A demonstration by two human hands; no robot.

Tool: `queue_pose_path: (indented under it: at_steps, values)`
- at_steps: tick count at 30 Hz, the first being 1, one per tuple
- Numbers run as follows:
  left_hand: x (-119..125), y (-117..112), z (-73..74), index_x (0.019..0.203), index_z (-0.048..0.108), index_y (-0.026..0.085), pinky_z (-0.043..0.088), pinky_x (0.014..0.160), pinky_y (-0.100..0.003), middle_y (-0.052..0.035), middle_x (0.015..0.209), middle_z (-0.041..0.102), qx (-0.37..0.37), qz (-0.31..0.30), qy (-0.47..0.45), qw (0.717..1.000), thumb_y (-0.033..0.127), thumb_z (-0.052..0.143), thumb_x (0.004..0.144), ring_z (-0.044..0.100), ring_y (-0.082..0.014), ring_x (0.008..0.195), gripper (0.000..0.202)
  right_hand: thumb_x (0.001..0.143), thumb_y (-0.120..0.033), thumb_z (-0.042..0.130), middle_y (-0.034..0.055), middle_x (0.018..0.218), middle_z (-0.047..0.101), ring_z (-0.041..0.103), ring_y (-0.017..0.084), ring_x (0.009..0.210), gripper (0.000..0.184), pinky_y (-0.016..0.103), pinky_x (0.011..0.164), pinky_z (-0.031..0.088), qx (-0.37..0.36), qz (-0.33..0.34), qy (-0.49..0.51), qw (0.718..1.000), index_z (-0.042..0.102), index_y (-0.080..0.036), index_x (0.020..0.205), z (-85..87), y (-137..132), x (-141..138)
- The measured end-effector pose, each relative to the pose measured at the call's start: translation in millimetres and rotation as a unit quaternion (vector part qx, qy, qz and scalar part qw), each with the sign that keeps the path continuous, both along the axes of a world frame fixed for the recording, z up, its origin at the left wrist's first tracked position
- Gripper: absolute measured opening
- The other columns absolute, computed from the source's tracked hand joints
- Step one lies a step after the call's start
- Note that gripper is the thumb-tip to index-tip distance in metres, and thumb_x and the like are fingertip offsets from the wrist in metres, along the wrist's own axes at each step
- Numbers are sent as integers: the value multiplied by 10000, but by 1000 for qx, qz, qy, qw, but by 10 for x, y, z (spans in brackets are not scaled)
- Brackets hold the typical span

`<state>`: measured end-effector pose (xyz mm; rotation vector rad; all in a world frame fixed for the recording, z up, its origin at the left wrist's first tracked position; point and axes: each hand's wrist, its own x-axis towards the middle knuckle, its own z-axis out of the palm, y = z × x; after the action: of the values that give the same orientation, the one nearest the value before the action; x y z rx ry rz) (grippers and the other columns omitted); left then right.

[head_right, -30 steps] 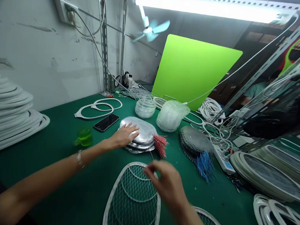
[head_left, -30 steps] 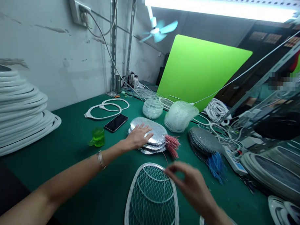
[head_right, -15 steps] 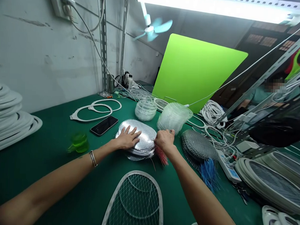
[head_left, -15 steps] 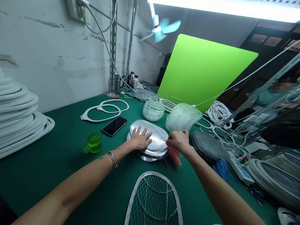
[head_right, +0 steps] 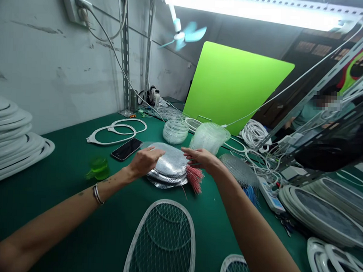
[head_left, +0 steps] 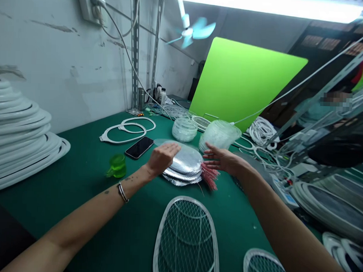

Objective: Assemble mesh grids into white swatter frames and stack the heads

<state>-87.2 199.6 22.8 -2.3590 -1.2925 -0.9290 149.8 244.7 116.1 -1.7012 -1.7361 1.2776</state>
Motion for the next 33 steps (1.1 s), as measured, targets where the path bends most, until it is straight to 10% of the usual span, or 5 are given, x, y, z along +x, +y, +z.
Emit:
queue_pose_path:
  at_steps: [3, 7, 13, 24, 33]
  values:
    - [-71, -258, 107, 1280, 579, 92, 454, 1048, -476, -157, 1268, 628, 40, -14, -21, 999, 46, 377, 939, 570, -251, 1221, 399, 739, -800, 496, 200, 1153, 662, 675, 254, 975, 832, 336, 814, 564, -117, -24, 200, 972, 596, -94, 1167, -22, -647, 129]
    - [-23, -870, 141, 1360, 485, 162, 443, 1079, -428, -82, 1331, 595, 136, -209, 25, 968, 102, 483, 953, 485, -203, 1304, 411, 718, -596, 718, 136, 1239, 645, 660, 261, 1043, 757, 351, 864, 545, -169, -132, 375, 902, 523, -193, 1328, -301, -1924, 103]
    - [74, -1738, -345, 1451, 367, 221, 285, 1127, -605, -106, 1507, 378, -69, -308, 178, 932, 128, 529, 941, 241, -329, 1421, 542, 528, -515, 870, 107, 947, 745, 698, 287, 937, 1004, 317, 768, 550, -226, -383, 366, 817, 478, -148, 1377, -1106, -3236, -147]
    - [8, -1971, -581, 1486, 315, 268, 381, 1093, -520, -101, 1495, 388, -208, -270, 164, 926, 78, 422, 933, 340, -318, 1381, 594, 423, -539, 886, 97, 745, 745, 716, 304, 860, 595, 308, 700, 586, -221, -412, 342, 815, 615, -154, 789, -1392, -3281, -253]
    - [54, -1927, -230, 1335, 544, 262, 279, 1175, -384, 4, 1392, 545, -377, -238, 0, 895, 186, 465, 883, 459, -178, 1329, 464, 450, -458, 893, 80, 723, 746, 724, 272, 832, 517, 272, 685, 589, -252, -413, 327, 812, 559, -180, 731, -1373, -3230, -221]
